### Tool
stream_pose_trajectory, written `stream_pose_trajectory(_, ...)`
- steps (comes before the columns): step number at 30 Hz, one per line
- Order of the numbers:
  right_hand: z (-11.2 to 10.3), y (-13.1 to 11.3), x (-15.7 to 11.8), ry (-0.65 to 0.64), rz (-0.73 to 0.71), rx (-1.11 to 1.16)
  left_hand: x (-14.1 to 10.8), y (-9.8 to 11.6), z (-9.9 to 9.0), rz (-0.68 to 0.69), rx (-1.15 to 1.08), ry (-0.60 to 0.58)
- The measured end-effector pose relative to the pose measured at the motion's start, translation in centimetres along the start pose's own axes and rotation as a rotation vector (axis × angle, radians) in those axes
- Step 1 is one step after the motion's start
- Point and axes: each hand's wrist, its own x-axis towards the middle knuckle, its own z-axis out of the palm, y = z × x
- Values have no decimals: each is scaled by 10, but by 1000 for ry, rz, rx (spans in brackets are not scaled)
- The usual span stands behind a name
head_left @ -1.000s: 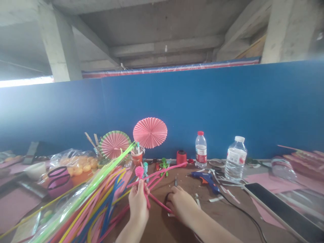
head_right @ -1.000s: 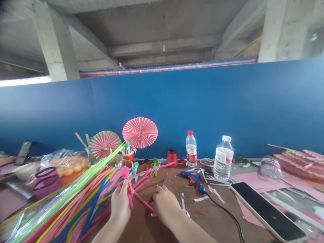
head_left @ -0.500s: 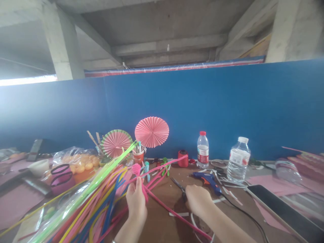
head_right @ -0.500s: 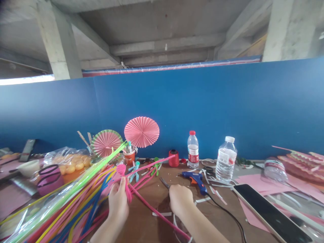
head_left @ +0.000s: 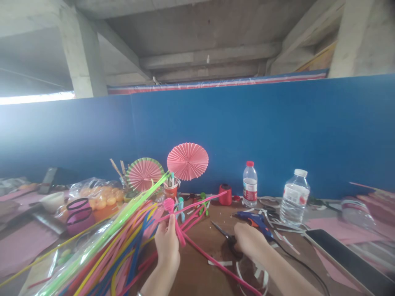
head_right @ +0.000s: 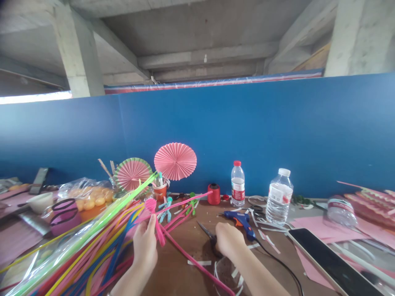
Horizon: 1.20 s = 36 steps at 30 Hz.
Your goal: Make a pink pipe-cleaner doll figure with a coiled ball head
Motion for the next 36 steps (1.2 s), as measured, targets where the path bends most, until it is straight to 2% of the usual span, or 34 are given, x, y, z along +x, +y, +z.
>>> stream_pose_trajectory(5, -5, -1, -2, 10, -56, 107, 0, -3, -1, -45, 43, -65)
stream_pose_trajectory(12, 1, -39, -12, -61, -258, 377, -3, 0, 0, -75, 14, -50)
stream_pose_trajectory(20, 13, -56, -23, 15, -249, 582, -19, 9, 5, -99, -46, -164)
stream_pose_trajectory(24, 21, -61, -27, -11, -299, 725, -25, 8, 6, -106, -44, -230)
stream_pose_trajectory(27, 29, -65, -29, 19, -326, 856, -30, 5, 7, -109, -22, -284)
stream_pose_trajectory(30, 34, -68, -31, 76, -279, 946, -37, 4, 7, -105, 8, -336)
stream_pose_trajectory(33, 36, -70, -34, 87, -238, 1001, -44, 6, 7, -78, 60, -398)
stream_pose_trajectory(36, 36, -70, -35, 101, -264, 1043, -47, 9, 7, -45, 105, -428)
